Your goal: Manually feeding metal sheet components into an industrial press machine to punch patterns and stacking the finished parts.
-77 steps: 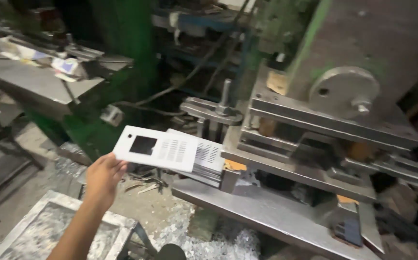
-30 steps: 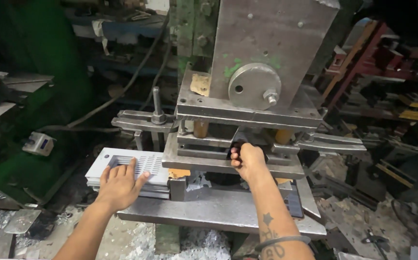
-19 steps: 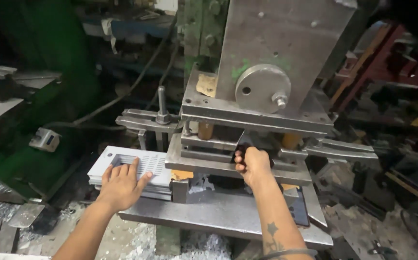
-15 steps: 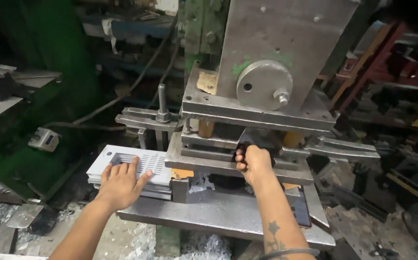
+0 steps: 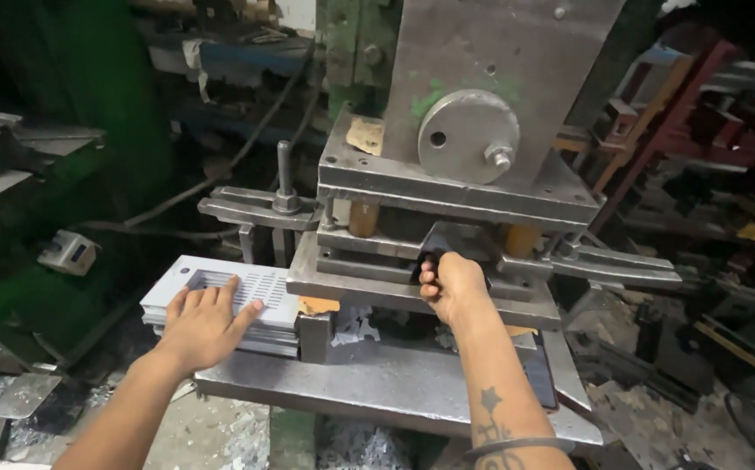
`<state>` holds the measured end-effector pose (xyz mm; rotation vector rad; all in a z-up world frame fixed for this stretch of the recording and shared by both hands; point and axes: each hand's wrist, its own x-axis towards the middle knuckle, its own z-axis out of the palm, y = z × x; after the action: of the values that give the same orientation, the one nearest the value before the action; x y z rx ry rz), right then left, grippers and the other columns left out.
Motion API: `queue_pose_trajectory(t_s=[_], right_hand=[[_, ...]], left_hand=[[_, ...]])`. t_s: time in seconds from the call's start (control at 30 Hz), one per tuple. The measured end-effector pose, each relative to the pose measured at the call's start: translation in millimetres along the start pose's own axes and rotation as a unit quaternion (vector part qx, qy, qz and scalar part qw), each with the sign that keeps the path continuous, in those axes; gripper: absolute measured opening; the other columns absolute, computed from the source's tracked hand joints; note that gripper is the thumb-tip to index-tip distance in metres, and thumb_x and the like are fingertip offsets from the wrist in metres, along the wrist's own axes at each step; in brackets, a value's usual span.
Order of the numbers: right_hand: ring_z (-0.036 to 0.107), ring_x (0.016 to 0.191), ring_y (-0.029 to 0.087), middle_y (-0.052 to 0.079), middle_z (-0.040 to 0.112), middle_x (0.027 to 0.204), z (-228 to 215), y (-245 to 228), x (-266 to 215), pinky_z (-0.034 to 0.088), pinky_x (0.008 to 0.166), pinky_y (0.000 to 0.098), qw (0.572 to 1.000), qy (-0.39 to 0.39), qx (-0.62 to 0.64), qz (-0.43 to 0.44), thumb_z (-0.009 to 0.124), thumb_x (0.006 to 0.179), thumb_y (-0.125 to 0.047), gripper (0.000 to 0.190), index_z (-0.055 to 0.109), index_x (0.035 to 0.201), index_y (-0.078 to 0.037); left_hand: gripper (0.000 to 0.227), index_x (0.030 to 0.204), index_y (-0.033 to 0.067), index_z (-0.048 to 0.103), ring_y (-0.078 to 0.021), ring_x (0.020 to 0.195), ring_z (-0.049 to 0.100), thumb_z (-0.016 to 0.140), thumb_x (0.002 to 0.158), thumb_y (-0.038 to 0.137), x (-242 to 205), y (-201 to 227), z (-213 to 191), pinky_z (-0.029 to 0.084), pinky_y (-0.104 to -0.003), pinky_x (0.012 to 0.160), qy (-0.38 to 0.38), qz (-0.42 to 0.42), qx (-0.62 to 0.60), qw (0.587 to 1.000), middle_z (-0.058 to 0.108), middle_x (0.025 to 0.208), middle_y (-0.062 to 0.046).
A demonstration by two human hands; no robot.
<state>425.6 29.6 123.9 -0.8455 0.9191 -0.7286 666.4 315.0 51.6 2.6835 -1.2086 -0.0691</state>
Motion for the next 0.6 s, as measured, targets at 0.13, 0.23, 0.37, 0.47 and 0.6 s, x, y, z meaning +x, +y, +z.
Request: queue_pose_trajectory(t_s=[0.13,0.23,0.37,0.47,0.6], right_hand=[[0.044,0.051,0.012,0.008,0.052,0.071,0.6,-0.1,-3.3,0.028,0.039,0.0268,1.0,-0.004,-0.005,-0.006,0.037,0.093,0.0,0.019,0.054,0.084,0.0],[0.044,0.052,0.012,0.008,0.054,0.072,4.9,-6.9,-16.1,0.029,0.039,0.0265,1.0,0.001,-0.009,0.001,0.036,0.094,0.0,0.02,0.054,0.084,0.001],[0.044,0.051,0.012,0.008,0.053,0.071,0.9,0.4,-2.7,0.029,0.038,0.0256,1.0,-0.001,-0.006,0.0,0.038,0.094,0.0,0.019,0.054,0.084,-0.001],[0.044,0.051,0.012,0.008,0.054,0.071,0.4,0.1,-1.4,0.028,0.038,0.026,1.0,-0.005,0.002,-0.009,0.037,0.095,0.0,0.019,0.052,0.084,0.001],[0.043,0.05,0.011,0.007,0.054,0.07,2.1,0.7,-2.3,0.028,0.038,0.0256,1.0,-0.003,-0.002,-0.005,0.04,0.097,-0.004,0.019,0.053,0.084,-0.002]], left_hand=[[0.086,0.159,0.0139,0.026,-0.0313,0.149,0.03,0.027,0.096,0.071,-0.1,0.4,-1.1,0.008,-0.049,0.126,-0.001,-0.008,0.005,1.0,0.045,0.151,-0.018],[0.086,0.159,0.014,0.028,-0.0307,0.149,0.03,0.026,0.096,0.071,-0.4,-1.0,0.9,0.008,-0.049,0.126,-0.001,-0.004,0.007,1.0,0.047,0.15,-0.018],[0.085,0.159,0.0141,0.028,-0.0301,0.149,0.03,0.026,0.096,0.071,2.7,-1.2,1.8,0.007,-0.049,0.126,0.002,-0.004,0.001,1.0,0.047,0.15,-0.017],[0.085,0.159,0.0144,0.029,-0.029,0.149,0.03,0.026,0.096,0.072,1.6,-1.1,1.6,0.008,-0.048,0.126,-0.004,-0.006,0.001,1.0,0.048,0.149,-0.016],[0.085,0.159,0.0143,0.028,-0.0286,0.148,0.032,0.026,0.095,0.071,-0.9,-0.7,-0.9,0.009,-0.048,0.126,-0.002,-0.004,0.001,1.0,0.049,0.149,-0.015]])
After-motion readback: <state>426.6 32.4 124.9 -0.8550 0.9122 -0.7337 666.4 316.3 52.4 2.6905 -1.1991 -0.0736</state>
